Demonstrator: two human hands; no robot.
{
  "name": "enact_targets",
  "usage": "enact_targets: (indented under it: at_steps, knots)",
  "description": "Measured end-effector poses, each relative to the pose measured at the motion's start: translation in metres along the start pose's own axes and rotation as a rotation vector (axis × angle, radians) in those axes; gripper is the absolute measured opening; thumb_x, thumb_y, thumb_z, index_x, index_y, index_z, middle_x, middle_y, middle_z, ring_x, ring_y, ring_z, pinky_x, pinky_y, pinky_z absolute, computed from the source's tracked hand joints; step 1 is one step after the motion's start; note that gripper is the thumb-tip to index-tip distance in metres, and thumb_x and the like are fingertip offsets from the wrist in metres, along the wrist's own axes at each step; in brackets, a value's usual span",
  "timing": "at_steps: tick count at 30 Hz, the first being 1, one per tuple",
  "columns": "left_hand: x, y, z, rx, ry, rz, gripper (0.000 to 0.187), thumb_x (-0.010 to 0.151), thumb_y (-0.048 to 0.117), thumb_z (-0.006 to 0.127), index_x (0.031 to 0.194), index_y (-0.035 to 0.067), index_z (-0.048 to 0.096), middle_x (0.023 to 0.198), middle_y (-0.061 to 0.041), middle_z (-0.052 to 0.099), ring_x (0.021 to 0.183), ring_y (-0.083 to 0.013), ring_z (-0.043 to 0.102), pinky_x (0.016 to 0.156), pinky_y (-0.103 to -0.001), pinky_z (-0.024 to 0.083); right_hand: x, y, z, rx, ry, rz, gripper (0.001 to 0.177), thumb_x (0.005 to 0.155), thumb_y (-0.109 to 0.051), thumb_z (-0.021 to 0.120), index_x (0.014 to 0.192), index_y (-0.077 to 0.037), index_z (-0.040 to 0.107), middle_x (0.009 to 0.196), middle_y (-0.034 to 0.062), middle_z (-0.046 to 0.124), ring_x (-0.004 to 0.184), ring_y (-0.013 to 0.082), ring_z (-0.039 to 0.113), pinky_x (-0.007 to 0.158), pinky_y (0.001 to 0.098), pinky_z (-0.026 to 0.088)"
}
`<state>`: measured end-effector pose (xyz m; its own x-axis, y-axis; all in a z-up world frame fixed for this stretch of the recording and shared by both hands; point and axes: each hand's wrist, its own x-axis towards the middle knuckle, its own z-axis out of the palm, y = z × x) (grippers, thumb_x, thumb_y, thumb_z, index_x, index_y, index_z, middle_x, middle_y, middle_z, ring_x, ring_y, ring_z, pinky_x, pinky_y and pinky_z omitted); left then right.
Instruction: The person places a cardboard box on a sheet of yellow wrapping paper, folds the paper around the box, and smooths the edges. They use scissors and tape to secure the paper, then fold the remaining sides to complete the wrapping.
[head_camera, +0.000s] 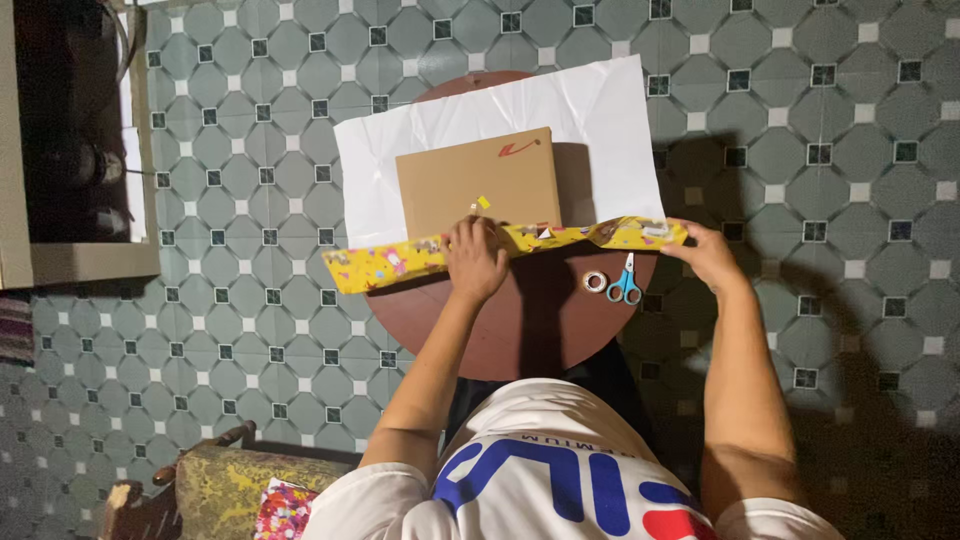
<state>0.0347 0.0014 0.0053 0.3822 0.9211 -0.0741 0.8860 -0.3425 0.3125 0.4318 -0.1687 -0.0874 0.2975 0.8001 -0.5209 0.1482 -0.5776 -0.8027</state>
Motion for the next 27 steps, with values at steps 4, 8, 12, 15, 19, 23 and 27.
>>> enact_targets:
  at_steps: [4, 8, 12, 15, 19, 23, 27]
  knots:
    - [0.013, 0.027, -0.001, -0.158, -0.092, 0.381, 0.081, 0.083, 0.060, 0.071, 0.145, 0.012, 0.051, 0.154, -0.012, 0.043, 0.148, -0.0384, 0.029, 0.119, -0.065, 0.023, 0.016, 0.025, 0.010, 0.052, 0.026, 0.005, 0.030, 0.091, -0.017, 0.078, 0.116, -0.002, 0.076, 0.116, 0.0074, 0.076, 0.106, 0.0141, 0.065, 0.100, 0.0316, 0.048]
    - [0.032, 0.046, 0.004, -0.043, -0.342, 0.550, 0.073, 0.073, 0.054, 0.078, 0.136, 0.022, 0.060, 0.156, -0.004, 0.041, 0.151, -0.0394, 0.022, 0.116, -0.072, 0.016, 0.026, 0.025, 0.013, 0.051, 0.036, -0.129, 0.029, 0.092, -0.012, 0.078, 0.118, -0.001, 0.073, 0.114, 0.0046, 0.076, 0.108, 0.0132, 0.064, 0.100, 0.0323, 0.048]
    - [0.038, 0.050, 0.014, -0.033, -0.363, 0.566, 0.037, 0.085, 0.038, 0.078, 0.120, 0.025, 0.072, 0.157, 0.000, 0.043, 0.152, -0.0387, 0.026, 0.117, -0.074, 0.019, 0.023, 0.014, 0.005, 0.117, -0.022, -0.193, 0.026, 0.090, -0.006, 0.074, 0.116, -0.003, 0.075, 0.112, 0.0043, 0.076, 0.108, 0.0130, 0.066, 0.099, 0.0306, 0.049]
    - [0.040, 0.046, 0.019, -0.062, -0.343, 0.589, 0.024, 0.088, 0.031, 0.075, 0.111, 0.030, 0.078, 0.152, 0.002, 0.045, 0.149, -0.0390, 0.029, 0.115, -0.075, 0.021, 0.022, 0.005, 0.002, 0.082, -0.001, -0.185, 0.026, 0.089, -0.003, 0.074, 0.115, -0.004, 0.075, 0.113, 0.0049, 0.075, 0.107, 0.0138, 0.067, 0.097, 0.0297, 0.050]
    - [0.057, 0.040, 0.017, -0.011, -0.409, 0.607, 0.021, 0.085, 0.032, 0.075, 0.102, 0.021, 0.078, 0.149, 0.006, 0.053, 0.146, -0.0325, 0.035, 0.111, -0.066, 0.031, 0.022, -0.010, 0.001, 0.048, 0.002, -0.100, 0.030, 0.090, -0.008, 0.076, 0.120, -0.005, 0.076, 0.110, 0.0088, 0.076, 0.102, 0.0169, 0.067, 0.093, 0.0309, 0.052]
    - [0.069, 0.041, 0.009, -0.029, -0.402, 0.627, 0.018, 0.086, 0.032, 0.074, 0.100, 0.020, 0.078, 0.141, 0.010, 0.062, 0.140, -0.0269, 0.044, 0.112, -0.053, 0.038, 0.014, -0.053, 0.000, -0.076, 0.095, -0.232, 0.054, 0.080, -0.019, 0.085, 0.129, -0.006, 0.065, 0.125, 0.0082, 0.070, 0.119, 0.0219, 0.063, 0.103, 0.0343, 0.047]
    - [0.080, 0.048, 0.005, -0.008, -0.415, 0.637, 0.023, 0.082, 0.031, 0.076, 0.103, 0.020, 0.078, 0.133, 0.009, 0.064, 0.134, -0.0257, 0.048, 0.110, -0.048, 0.037, -0.004, -0.121, 0.006, -0.466, 0.278, -0.587, 0.068, 0.077, -0.036, 0.087, 0.135, -0.008, 0.066, 0.143, 0.0135, 0.061, 0.145, 0.0352, 0.037, 0.118, 0.0572, 0.023]
